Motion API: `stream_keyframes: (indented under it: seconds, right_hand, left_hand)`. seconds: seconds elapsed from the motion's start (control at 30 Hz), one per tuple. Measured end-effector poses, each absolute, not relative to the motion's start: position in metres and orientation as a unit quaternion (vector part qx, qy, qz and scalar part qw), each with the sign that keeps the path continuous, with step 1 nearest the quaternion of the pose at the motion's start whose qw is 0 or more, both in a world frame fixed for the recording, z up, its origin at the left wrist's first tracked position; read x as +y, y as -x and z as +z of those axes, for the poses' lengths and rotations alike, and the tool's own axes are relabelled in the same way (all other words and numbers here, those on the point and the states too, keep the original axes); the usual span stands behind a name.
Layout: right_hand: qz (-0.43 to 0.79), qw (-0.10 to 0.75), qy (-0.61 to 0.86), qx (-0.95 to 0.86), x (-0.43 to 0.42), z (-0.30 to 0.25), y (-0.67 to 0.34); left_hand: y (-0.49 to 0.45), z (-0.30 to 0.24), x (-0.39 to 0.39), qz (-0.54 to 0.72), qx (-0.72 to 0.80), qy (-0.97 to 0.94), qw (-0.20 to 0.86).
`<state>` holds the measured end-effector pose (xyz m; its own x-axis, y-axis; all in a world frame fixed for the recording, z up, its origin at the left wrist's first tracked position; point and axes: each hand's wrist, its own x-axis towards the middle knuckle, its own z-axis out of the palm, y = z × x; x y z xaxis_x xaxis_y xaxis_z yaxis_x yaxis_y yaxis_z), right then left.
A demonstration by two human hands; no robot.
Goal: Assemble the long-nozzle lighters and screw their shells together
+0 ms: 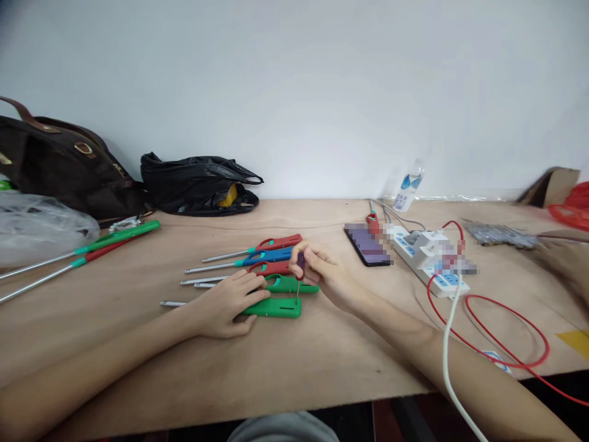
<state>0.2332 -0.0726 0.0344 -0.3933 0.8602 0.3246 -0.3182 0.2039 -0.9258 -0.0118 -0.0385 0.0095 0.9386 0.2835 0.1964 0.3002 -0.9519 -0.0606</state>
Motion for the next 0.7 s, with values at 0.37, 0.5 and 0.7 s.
stream_keyframes:
  seconds: [0.37, 0.5, 0.7]
  right_hand:
    - [0.57, 0.497, 0.264, -0.599, -0.0706, 0.0306, -0.2348]
    - [0.589, 0.485, 0.252, -0.595, -0.0732, 0.0328, -0.2329]
    - [0.576, 0.48, 0.245, -0.614, -0.0725, 0.0322, -0.2338]
  left_hand:
    - [0.0114, 0.0111, -0.0399, -0.091, -0.151, 0.983, 0.045]
    - [0.0114, 0.0109, -0.0399, -0.093, -0.149, 0.983, 0.049]
    - [0.0112, 0.0101, -0.0392, -0.097, -0.147, 0.983, 0.049]
